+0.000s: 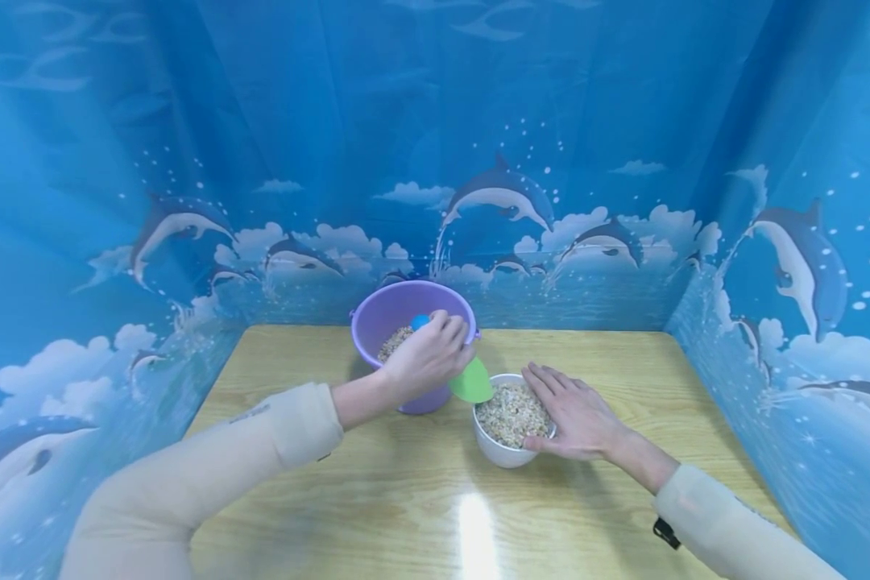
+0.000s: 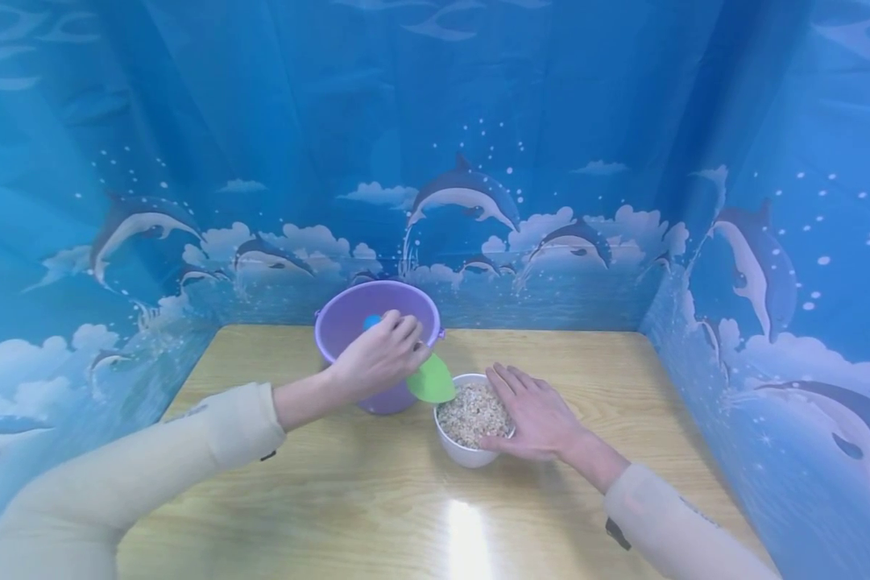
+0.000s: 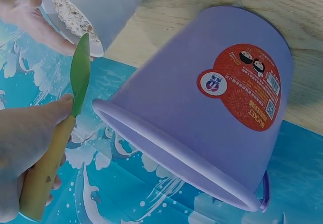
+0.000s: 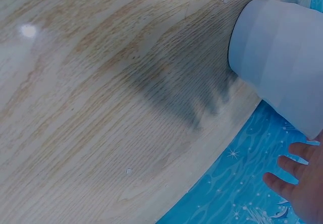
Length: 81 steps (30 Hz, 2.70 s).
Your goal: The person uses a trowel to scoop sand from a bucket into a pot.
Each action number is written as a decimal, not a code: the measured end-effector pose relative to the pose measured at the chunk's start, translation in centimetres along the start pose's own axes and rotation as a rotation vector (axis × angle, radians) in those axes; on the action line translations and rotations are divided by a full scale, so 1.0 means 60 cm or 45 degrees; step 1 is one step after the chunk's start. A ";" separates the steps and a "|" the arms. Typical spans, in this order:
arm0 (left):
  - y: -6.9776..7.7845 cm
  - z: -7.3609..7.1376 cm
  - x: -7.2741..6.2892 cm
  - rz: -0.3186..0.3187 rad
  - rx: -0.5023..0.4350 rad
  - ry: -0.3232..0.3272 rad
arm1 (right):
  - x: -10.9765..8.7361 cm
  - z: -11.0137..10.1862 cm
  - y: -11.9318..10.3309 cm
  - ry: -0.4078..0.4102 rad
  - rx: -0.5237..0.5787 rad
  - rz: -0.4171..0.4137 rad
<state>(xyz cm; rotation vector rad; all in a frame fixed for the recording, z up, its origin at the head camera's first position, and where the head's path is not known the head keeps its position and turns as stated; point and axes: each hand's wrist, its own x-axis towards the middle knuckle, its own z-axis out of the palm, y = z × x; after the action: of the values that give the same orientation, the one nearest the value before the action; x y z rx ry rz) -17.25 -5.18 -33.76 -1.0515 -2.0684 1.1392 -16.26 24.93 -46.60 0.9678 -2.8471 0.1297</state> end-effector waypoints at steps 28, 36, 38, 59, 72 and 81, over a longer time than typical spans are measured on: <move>-0.017 0.073 -0.040 -0.296 -0.861 -0.033 | -0.002 0.002 0.003 0.010 0.001 -0.009; -0.020 0.094 -0.057 -0.353 -0.951 -0.037 | 0.003 -0.005 0.005 0.020 0.031 -0.006; -0.020 0.099 -0.060 -0.364 -0.968 -0.045 | 0.007 -0.009 0.006 0.018 0.027 -0.012; -0.052 0.155 -0.072 -0.493 -1.064 -0.205 | 0.108 -0.072 -0.005 0.006 0.040 -0.030; -0.066 0.200 -0.080 -0.514 -1.086 -0.273 | 0.173 -0.089 -0.024 -0.033 0.056 0.004; -0.065 0.217 -0.072 -0.479 -1.058 -0.290 | 0.214 -0.081 -0.035 -0.060 0.027 0.029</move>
<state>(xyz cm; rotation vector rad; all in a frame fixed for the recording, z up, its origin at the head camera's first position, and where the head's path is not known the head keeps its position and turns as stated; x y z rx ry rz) -26.17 -15.78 -37.18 -0.8151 -2.8599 0.1881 -24.58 16.15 -39.79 0.9556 -2.9057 0.1418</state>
